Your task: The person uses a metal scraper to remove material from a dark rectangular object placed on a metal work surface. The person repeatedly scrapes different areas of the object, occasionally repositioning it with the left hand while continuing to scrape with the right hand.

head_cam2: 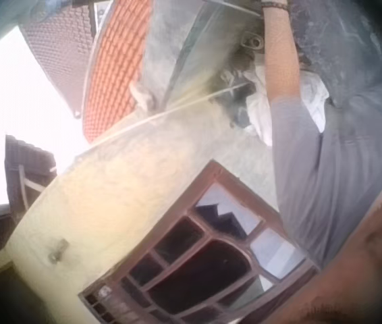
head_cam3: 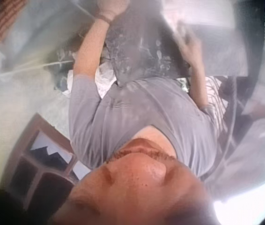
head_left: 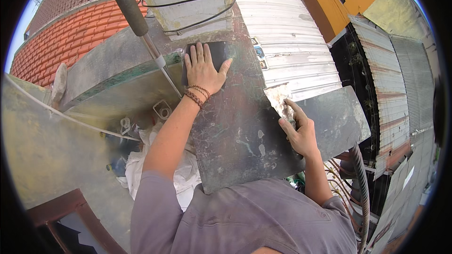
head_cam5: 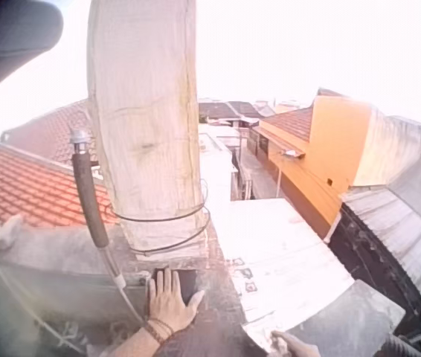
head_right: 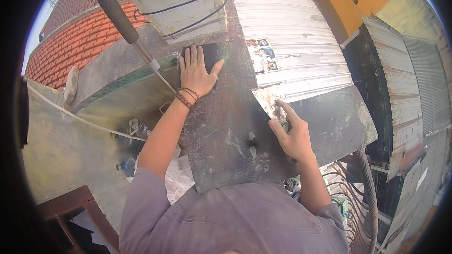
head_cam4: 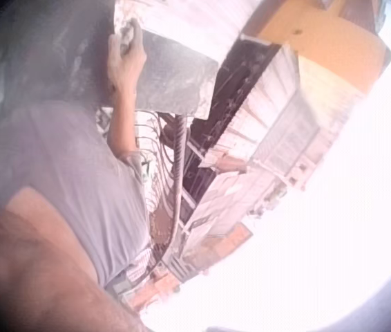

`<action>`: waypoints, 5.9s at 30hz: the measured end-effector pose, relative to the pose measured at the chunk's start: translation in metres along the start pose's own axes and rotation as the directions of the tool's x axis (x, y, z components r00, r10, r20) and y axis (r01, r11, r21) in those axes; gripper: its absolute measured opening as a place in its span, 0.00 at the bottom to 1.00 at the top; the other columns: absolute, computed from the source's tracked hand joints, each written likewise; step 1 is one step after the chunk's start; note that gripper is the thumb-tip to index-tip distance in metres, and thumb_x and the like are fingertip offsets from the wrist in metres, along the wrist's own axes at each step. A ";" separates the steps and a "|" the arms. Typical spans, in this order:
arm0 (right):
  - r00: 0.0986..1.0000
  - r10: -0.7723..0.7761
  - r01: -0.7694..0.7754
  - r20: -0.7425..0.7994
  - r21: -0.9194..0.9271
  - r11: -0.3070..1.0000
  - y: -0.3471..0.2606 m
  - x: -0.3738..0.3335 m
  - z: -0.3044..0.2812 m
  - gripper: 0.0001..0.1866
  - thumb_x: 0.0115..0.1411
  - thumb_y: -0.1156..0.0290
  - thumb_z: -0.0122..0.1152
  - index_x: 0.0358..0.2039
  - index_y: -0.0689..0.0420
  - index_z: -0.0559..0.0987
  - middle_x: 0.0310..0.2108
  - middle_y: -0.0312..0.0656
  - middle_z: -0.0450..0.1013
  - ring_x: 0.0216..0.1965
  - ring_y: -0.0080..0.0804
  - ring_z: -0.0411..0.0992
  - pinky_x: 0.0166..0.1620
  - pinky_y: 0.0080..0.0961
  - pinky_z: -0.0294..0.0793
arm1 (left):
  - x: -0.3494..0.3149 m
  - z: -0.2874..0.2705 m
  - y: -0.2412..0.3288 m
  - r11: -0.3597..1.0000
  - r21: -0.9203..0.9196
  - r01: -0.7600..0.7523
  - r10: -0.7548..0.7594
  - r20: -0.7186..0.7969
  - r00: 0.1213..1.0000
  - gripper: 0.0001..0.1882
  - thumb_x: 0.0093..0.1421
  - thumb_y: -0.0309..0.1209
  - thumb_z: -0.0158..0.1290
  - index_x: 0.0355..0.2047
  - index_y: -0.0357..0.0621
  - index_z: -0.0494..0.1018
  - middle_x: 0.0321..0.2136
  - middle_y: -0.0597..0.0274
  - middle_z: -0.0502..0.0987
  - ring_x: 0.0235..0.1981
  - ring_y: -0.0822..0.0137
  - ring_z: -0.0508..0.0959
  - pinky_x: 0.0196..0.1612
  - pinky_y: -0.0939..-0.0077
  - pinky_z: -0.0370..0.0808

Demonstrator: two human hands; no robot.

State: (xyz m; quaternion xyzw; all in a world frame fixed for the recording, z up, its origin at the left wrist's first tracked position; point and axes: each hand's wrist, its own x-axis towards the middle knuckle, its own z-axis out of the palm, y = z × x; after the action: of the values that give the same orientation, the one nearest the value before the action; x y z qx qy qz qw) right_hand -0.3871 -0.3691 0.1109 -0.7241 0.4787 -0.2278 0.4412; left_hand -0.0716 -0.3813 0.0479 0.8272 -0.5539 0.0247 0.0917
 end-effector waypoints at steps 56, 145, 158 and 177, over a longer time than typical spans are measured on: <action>0.962 0.236 -0.130 -0.137 0.531 0.837 0.052 -0.078 -0.046 0.39 0.67 0.64 0.65 0.72 0.61 0.57 0.21 0.38 0.72 0.13 0.19 0.67 0.15 0.19 0.66 | -0.048 -0.015 0.068 0.763 -0.129 -0.634 0.639 0.002 0.769 0.48 0.68 0.66 0.39 0.73 0.38 0.54 0.73 0.48 0.56 0.75 0.52 0.51 0.77 0.51 0.43; 0.981 0.191 -0.155 0.033 -0.454 0.878 -0.008 -0.176 0.025 0.31 0.61 0.57 0.70 0.62 0.57 0.77 0.33 0.54 0.82 0.42 0.39 0.82 0.55 0.34 0.73 | -0.199 -0.038 0.043 0.709 -0.376 -0.596 0.633 -0.034 0.774 0.34 0.67 0.51 0.53 0.70 0.51 0.64 0.72 0.63 0.61 0.74 0.56 0.56 0.75 0.47 0.48; 0.878 0.469 -0.474 -0.095 -0.309 0.825 -0.019 -0.145 0.020 0.31 0.62 0.54 0.68 0.62 0.56 0.77 0.25 0.55 0.78 0.28 0.43 0.80 0.37 0.33 0.77 | -0.198 -0.038 0.044 0.707 -0.358 -0.610 0.634 -0.061 0.771 0.33 0.67 0.52 0.52 0.68 0.50 0.68 0.70 0.63 0.64 0.73 0.58 0.58 0.76 0.48 0.47; 0.994 0.107 -0.093 0.016 -0.383 0.919 -0.002 -0.180 0.038 0.28 0.63 0.58 0.68 0.62 0.55 0.77 0.22 0.52 0.76 0.24 0.37 0.77 0.35 0.32 0.76 | -0.195 -0.039 0.044 0.706 -0.381 -0.597 0.650 0.015 0.760 0.35 0.66 0.50 0.55 0.70 0.52 0.64 0.72 0.64 0.60 0.74 0.56 0.55 0.75 0.46 0.48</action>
State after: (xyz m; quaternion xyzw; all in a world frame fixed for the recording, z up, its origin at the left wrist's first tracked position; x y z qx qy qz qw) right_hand -0.4361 -0.1921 0.1105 -0.7746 0.5422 -0.0943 0.3117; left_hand -0.1847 -0.2122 0.0642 0.5594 -0.8012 -0.1070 0.1836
